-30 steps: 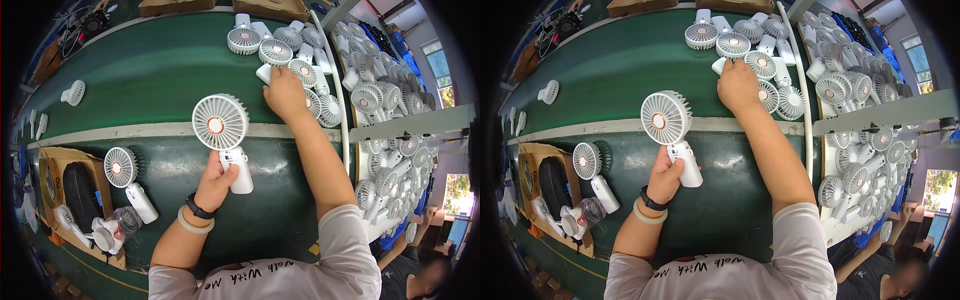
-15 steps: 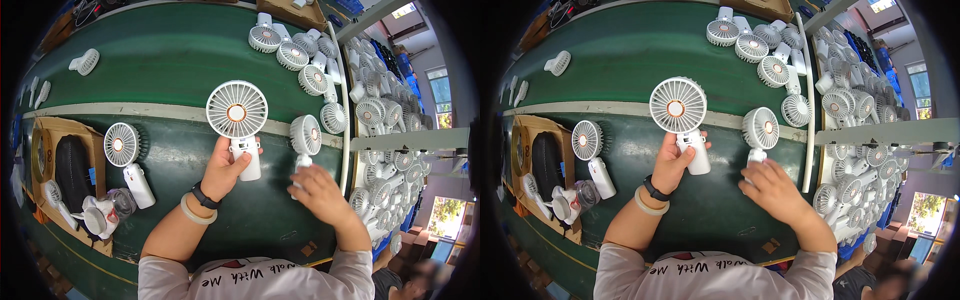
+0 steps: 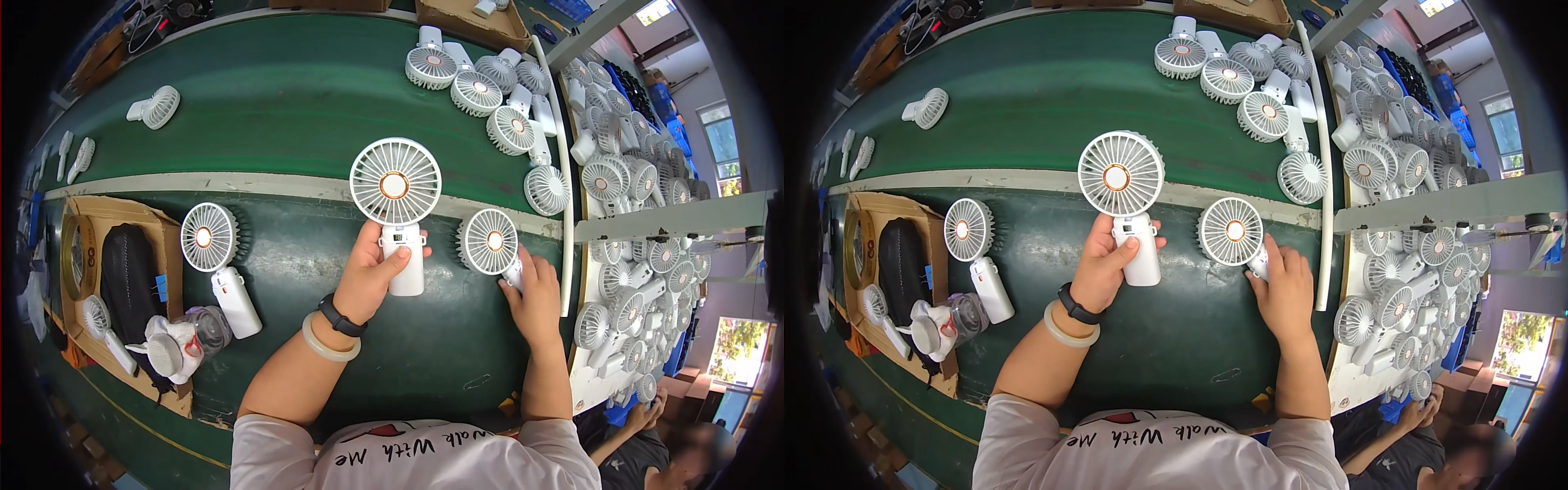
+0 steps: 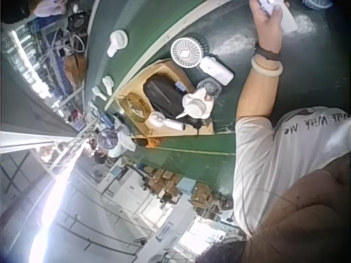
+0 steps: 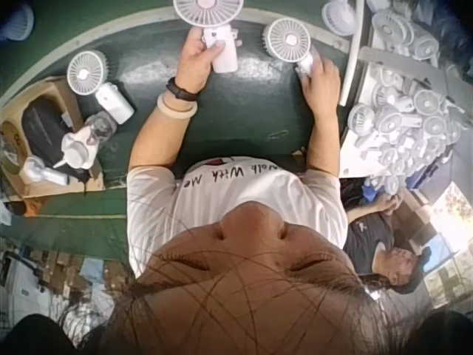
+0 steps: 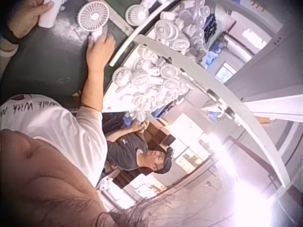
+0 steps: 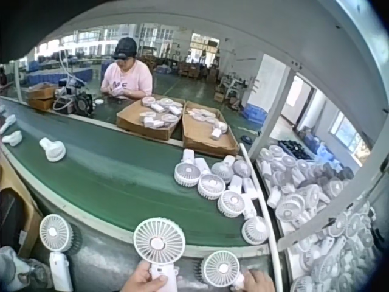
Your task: The person assembles white portable fans by picking up fan heads and bases from a green workbench and snapping them together. The person repeatedly handles multiple units, joining the components and placing the assembled fans on the table. A brief cleaning action with a cloth is performed on one fan before assembly continues.
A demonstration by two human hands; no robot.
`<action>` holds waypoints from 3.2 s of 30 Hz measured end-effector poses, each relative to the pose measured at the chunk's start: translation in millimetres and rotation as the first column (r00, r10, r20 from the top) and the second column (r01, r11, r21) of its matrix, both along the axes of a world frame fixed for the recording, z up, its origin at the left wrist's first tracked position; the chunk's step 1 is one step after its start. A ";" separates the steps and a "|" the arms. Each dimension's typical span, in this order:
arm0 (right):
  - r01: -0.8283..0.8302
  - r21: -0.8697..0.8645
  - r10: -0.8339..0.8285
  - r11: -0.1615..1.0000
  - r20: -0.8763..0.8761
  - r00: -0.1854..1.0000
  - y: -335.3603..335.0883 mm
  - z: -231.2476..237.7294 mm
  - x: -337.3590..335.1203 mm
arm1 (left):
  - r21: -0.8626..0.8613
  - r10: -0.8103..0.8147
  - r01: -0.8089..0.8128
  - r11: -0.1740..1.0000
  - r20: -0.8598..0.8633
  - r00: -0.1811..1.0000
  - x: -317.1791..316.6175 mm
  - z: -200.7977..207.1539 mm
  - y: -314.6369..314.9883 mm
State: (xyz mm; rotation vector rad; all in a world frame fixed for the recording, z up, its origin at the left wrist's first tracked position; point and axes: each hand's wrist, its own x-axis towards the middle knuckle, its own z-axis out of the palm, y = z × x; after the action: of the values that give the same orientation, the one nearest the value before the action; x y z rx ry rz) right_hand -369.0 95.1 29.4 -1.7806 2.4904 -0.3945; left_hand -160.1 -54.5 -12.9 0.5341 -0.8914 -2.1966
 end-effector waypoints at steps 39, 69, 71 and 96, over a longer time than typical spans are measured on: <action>0.230 -0.192 0.253 0.954 0.929 -0.271 -84.0 -34.2 35.0 | 0.074 -0.101 0.109 0.991 -0.108 0.989 2.8 -1.7 17.1; 0.304 -0.250 0.324 0.919 0.919 -0.224 -81.9 -37.1 35.7 | 0.078 -0.073 0.081 0.994 -0.098 0.992 0.1 6.5 13.8; 0.267 -0.276 0.322 0.923 0.936 -0.144 -79.8 -36.5 48.7 | 0.086 -0.080 0.089 0.992 -0.104 0.991 -2.1 15.1 14.8; 0.268 0.095 -0.265 0.959 -0.043 0.963 -27.3 33.4 -23.5 | 0.060 -0.028 0.032 0.998 -0.071 0.997 2.5 3.7 8.3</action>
State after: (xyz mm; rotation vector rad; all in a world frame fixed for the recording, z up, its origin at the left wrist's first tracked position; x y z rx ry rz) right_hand -392.5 67.8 62.7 -1.4282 2.7267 -0.2504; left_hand -157.5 -46.1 -9.2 0.4726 -0.8024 -2.2613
